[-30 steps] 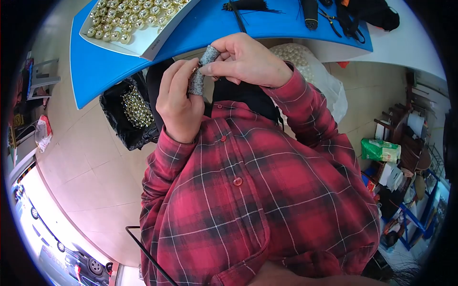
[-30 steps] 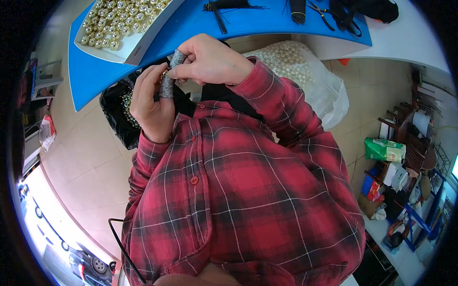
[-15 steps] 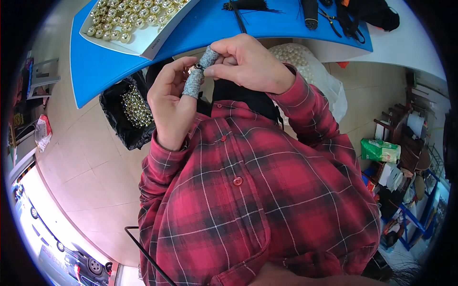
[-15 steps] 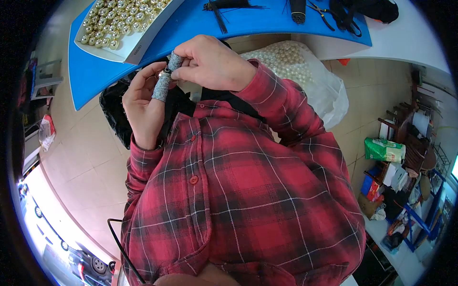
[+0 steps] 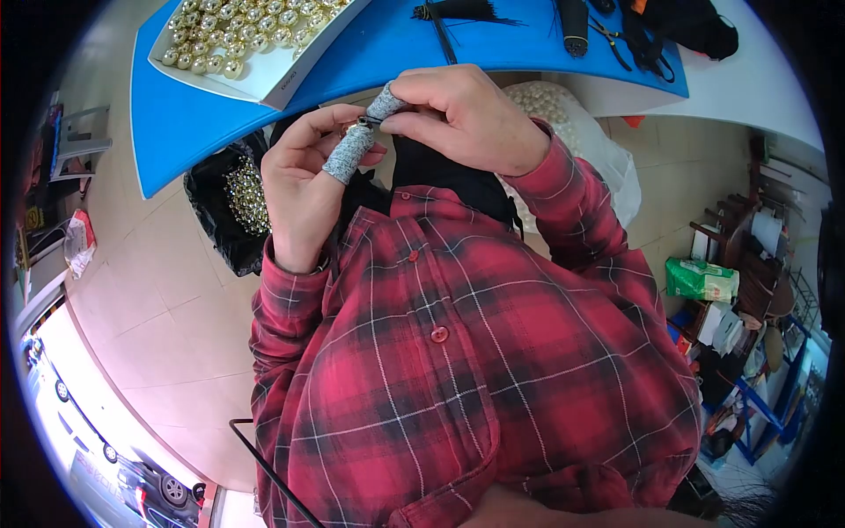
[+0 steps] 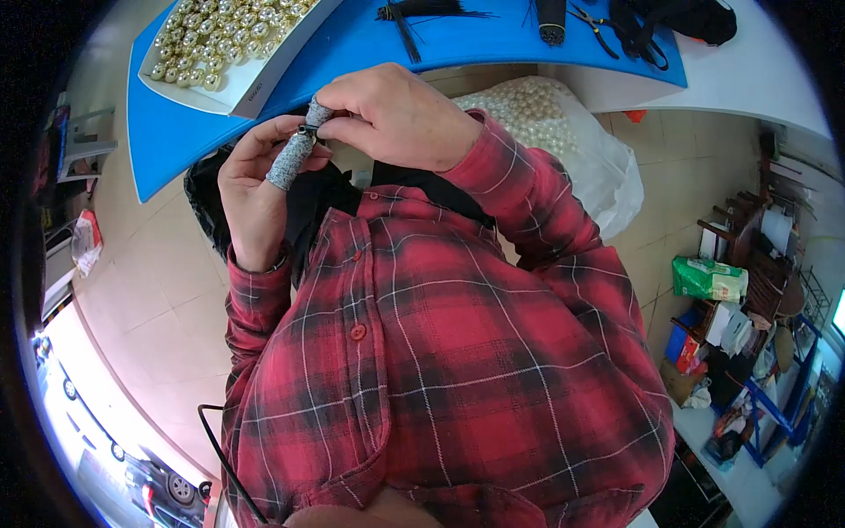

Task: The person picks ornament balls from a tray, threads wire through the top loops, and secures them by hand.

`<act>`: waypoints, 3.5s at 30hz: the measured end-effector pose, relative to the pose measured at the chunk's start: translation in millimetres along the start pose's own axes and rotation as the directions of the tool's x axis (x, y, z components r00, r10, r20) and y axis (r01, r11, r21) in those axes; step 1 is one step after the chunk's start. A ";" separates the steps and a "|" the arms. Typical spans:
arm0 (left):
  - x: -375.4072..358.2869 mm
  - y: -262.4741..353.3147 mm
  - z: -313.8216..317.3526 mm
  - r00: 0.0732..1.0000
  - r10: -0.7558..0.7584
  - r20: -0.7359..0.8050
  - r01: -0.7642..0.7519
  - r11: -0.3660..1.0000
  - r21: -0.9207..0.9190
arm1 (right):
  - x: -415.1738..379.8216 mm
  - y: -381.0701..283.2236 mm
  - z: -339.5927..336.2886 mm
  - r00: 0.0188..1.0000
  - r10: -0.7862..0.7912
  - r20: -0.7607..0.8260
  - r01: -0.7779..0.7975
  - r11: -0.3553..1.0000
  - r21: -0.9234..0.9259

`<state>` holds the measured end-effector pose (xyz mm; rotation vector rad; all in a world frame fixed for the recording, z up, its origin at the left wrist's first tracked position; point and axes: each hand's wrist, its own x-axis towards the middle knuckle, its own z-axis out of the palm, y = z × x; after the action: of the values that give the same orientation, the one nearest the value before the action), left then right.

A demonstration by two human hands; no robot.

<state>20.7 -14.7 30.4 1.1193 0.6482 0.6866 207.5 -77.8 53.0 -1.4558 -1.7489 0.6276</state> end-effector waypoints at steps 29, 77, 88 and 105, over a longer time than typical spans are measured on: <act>-5.4 -4.4 5.2 0.996 0.078 -0.046 -0.074 0.993 0.087 | -4.1 -4.4 3.4 0.999 -0.041 -0.018 0.039 0.992 -0.119; -5.8 -3.7 0.6 0.997 -0.067 -0.034 0.062 0.990 -0.123 | -10.7 11.9 12.3 0.936 -0.336 -0.109 0.253 0.853 -0.456; -9.3 -3.7 6.9 0.993 0.082 -0.085 -0.073 0.992 0.104 | -6.7 11.7 12.3 0.915 -0.389 -0.109 0.301 0.835 -0.461; -11.8 -2.9 5.5 0.978 0.153 -0.140 -0.148 0.988 0.050 | -15.5 11.5 16.6 0.948 0.147 -0.283 -0.098 0.979 0.182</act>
<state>18.0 -27.8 30.8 1.1718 0.7063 0.8935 202.0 -88.6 30.6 -1.4664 -1.3521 0.5719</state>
